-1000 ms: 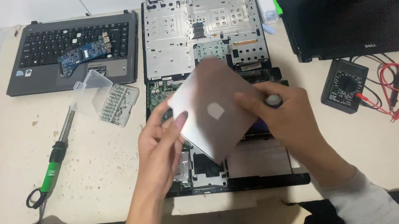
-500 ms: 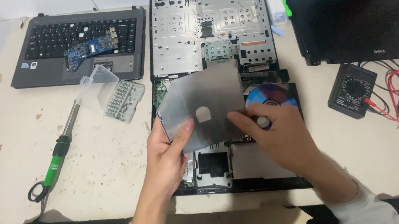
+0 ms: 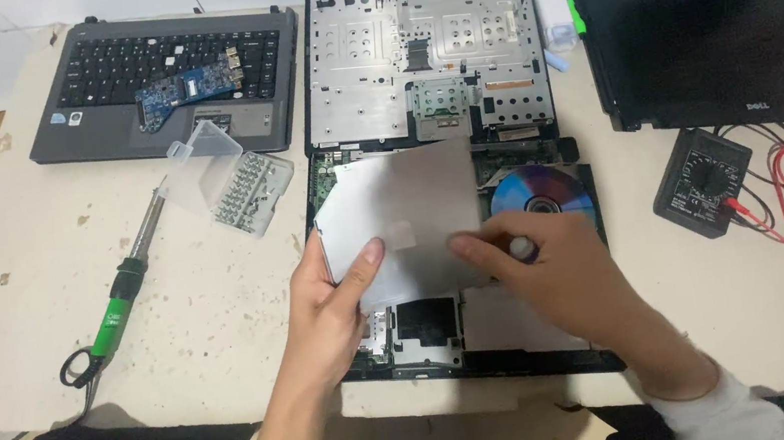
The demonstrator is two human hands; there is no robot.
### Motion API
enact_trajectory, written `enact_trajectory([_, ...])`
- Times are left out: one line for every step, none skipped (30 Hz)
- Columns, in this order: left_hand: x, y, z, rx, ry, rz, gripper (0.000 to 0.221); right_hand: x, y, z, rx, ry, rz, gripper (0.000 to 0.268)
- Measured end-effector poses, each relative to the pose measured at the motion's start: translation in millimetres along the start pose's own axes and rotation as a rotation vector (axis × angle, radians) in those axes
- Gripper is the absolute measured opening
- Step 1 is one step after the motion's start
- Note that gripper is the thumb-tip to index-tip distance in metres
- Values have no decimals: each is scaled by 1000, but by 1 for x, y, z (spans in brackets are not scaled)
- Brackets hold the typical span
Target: Disassembling a laptop by removing the top cover, unscrewing internal components, and removing a disc
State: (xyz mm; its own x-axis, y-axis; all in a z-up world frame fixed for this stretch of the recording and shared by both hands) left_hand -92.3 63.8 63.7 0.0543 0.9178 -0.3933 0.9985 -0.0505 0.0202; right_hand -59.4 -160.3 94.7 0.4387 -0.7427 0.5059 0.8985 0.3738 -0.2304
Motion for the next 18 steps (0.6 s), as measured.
enact_trajectory([1,1,2,1,0,0,41,2,0,2,-1,1,0,42])
enact_trajectory([3,2,4,8,-24,-7,41,3,0,2,-17,9,14,41])
enact_trajectory([4,3,7,16,-50,-14,41,4,0,3,-34,17,28,40])
enact_trajectory([5,3,6,17,-50,-13,41,4,0,2,-35,17,27,40])
enact_trajectory([5,2,6,59,-13,-16,43,4,-1,0,-44,20,30,39])
enact_trajectory([6,1,6,100,24,-20,44,3,-1,-1,-52,24,34,39])
enact_trajectory([8,2,6,101,23,-20,44,6,0,-1,-53,24,35,39])
enact_trajectory([10,3,7,119,33,-22,51,11,0,0,-40,6,5,41])
enact_trajectory([12,3,9,138,41,-24,58,17,0,0,-29,-13,-24,43])
enact_trajectory([13,5,10,139,39,-24,58,21,-1,7,-30,-15,-23,43])
enact_trajectory([15,6,12,166,51,-28,68,30,-5,10,-111,16,-102,40])
enact_trajectory([16,8,14,194,64,-32,79,39,-8,12,-193,47,-180,42])
enact_trajectory([14,9,8,195,62,-34,79,43,-7,3,-194,45,-177,42])
enact_trajectory([17,5,13,376,16,-150,70,52,-8,-2,-121,31,-259,39])
enact_trajectory([19,-2,17,557,-31,-266,63,61,-9,-7,-47,18,-339,37])
enact_trajectory([25,-2,21,557,-32,-269,63,64,-11,2,-47,17,-336,37])
enact_trajectory([28,1,23,469,-115,-248,61,68,-13,4,-143,65,-354,33])
enact_trajectory([32,4,24,380,-197,-226,66,71,-16,7,-239,112,-370,29])
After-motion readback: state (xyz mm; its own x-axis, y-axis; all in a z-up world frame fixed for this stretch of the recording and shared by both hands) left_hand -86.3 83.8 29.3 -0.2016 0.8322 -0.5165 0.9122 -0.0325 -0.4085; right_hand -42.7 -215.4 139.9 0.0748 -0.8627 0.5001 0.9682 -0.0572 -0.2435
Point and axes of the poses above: each hand's wrist, its own y-axis towards the middle knuckle, its own x-axis out of the back of the hand, z = x × y, the point moved 6 cm from there along y, towards the middle knuckle, and after that the axes turned 12 degrees about z, right-handed, at the moved point
